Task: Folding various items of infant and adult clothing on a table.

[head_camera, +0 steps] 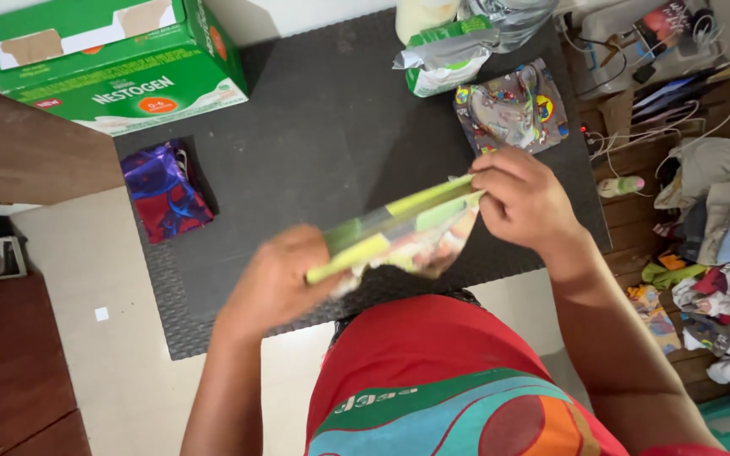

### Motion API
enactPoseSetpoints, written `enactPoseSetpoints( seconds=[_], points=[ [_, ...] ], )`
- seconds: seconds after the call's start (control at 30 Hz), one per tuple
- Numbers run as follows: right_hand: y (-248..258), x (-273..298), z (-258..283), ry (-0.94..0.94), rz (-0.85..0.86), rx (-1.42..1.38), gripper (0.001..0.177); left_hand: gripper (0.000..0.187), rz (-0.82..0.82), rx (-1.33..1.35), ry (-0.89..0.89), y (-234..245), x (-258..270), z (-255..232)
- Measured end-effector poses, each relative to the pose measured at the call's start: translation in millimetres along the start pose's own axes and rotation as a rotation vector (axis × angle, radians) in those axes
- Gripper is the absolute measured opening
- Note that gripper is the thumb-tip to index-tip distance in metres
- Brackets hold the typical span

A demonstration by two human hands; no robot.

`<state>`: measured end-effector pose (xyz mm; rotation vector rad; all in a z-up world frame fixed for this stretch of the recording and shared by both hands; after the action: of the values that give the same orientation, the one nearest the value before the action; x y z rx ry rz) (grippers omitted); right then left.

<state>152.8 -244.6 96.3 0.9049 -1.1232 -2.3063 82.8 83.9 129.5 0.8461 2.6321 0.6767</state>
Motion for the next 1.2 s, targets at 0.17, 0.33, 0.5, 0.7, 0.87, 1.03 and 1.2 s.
enactPoseSetpoints(
  seconds=[0.17, 0.33, 0.5, 0.7, 0.87, 1.03, 1.2],
  points=[
    [-6, -1, 1, -0.007, -0.015, -0.022, 0.022, 0.022, -0.148, -0.311, 0.127, 4, -4, 9],
    [-23, 19, 4, -0.037, 0.05, -0.062, 0.028, 0.027, -0.232, -0.331, 0.106, -15, 14, 27],
    [-45, 61, -8, -0.199, 0.128, -0.555, 0.025, 0.028, -0.362, 0.057, 0.178, -32, 43, 33],
    [-73, 82, -35, -0.529, 0.268, -0.791, 0.025, 0.023, -0.123, 0.642, 0.475, -40, 73, 86],
    [-74, 35, -21, -0.501, 0.21, -0.604, 0.04, 0.025, -0.317, 0.352, 0.602, -38, 46, 110],
    [-70, 29, -17, -0.359, 0.059, -0.435, 0.042, 0.037, -0.515, 0.024, 0.411, -24, 27, 71],
    [-86, 57, -14, -0.241, -0.007, -0.435, 0.023, 0.021, -0.42, -0.226, 0.314, -46, 43, 58]
  ],
)
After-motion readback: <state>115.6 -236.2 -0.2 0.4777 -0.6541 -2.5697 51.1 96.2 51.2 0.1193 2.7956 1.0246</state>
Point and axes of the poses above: each hand's wrist, its own x-axis away from the middle knuckle, its own y-axis out of the back of the hand, z = x × y, the point moved 2 cm from there along -x, towards the middle knuckle, and after that the axes turned 8 degrees about z, right-handed, at the moved point
